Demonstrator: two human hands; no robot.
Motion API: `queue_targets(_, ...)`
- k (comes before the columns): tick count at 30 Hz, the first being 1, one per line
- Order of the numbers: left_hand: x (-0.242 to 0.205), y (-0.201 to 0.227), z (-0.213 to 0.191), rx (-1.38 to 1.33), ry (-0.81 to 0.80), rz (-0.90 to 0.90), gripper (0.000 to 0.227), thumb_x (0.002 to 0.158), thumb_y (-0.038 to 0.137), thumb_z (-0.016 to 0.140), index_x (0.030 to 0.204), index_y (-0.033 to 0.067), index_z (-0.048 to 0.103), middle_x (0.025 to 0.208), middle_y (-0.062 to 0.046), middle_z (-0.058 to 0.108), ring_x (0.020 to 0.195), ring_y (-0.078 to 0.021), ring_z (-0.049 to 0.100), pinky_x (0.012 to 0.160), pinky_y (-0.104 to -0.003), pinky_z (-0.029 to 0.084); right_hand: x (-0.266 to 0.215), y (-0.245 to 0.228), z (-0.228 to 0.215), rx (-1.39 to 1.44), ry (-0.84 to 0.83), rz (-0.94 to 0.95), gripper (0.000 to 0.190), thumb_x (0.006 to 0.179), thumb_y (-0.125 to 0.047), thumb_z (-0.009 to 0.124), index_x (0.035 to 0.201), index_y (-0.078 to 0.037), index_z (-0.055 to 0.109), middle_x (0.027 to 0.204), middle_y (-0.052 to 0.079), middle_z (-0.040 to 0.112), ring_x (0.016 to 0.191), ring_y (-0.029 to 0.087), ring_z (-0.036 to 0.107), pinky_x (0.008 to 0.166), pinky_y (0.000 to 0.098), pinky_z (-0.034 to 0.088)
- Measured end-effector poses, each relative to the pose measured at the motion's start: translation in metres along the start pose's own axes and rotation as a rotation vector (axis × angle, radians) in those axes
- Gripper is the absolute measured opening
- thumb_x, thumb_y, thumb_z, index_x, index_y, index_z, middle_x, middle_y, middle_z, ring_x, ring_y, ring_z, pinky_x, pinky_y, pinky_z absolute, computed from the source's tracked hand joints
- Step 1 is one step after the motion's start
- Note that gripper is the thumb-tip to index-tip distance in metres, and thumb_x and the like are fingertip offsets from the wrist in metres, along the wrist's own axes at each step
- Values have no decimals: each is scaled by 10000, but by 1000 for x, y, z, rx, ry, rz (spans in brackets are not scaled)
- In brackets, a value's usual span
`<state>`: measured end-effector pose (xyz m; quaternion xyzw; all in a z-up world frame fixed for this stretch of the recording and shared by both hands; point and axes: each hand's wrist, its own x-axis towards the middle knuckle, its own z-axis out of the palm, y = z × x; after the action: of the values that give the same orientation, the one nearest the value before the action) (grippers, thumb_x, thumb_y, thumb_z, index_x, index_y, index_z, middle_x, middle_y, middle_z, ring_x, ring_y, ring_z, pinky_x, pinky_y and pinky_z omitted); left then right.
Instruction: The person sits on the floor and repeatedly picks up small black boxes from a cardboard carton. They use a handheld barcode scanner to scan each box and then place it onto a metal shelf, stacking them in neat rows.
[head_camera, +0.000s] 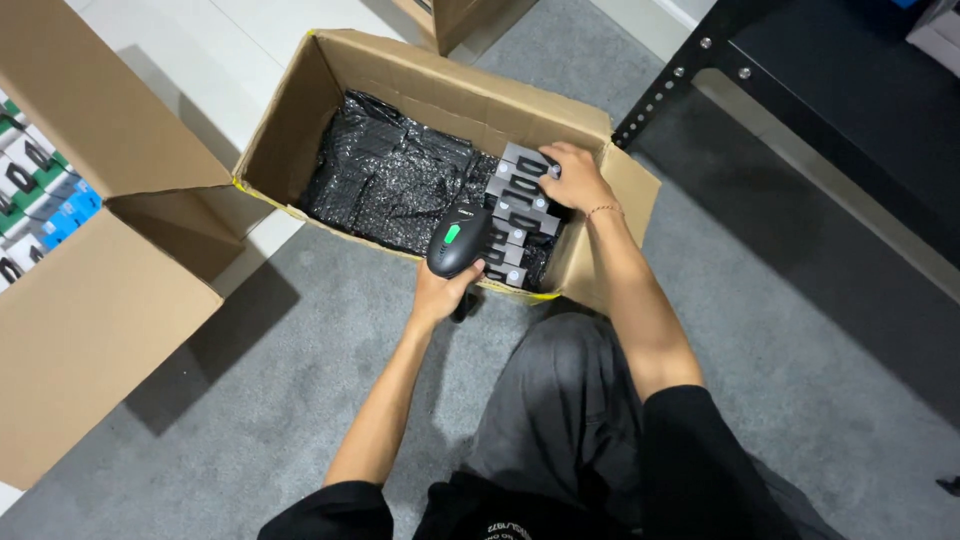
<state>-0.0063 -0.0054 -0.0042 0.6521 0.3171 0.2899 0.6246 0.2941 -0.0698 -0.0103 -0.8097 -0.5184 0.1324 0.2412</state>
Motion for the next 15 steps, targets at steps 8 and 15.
queue_targets(8, -2, 0, 1, -38, -26, 24, 156, 702, 115, 814, 701, 10, 698, 612, -129, 683, 591, -174, 656, 605, -286, 519, 2, 5, 4, -19, 6, -24, 487, 847, -195, 695, 1309, -68, 604, 1244, 224, 606, 1211, 379, 551, 1055, 425, 438)
queue_targets(15, -2, 14, 1, -58, -39, 0, 122, 734, 98, 787, 695, 13, 708, 600, -133, 685, 572, -179, 671, 582, -285, 520, 3, 1, 5, -79, -23, -17, 498, 885, -203, 692, 1338, -33, 575, 1258, 244, 598, 1223, 376, 554, 1059, 430, 438)
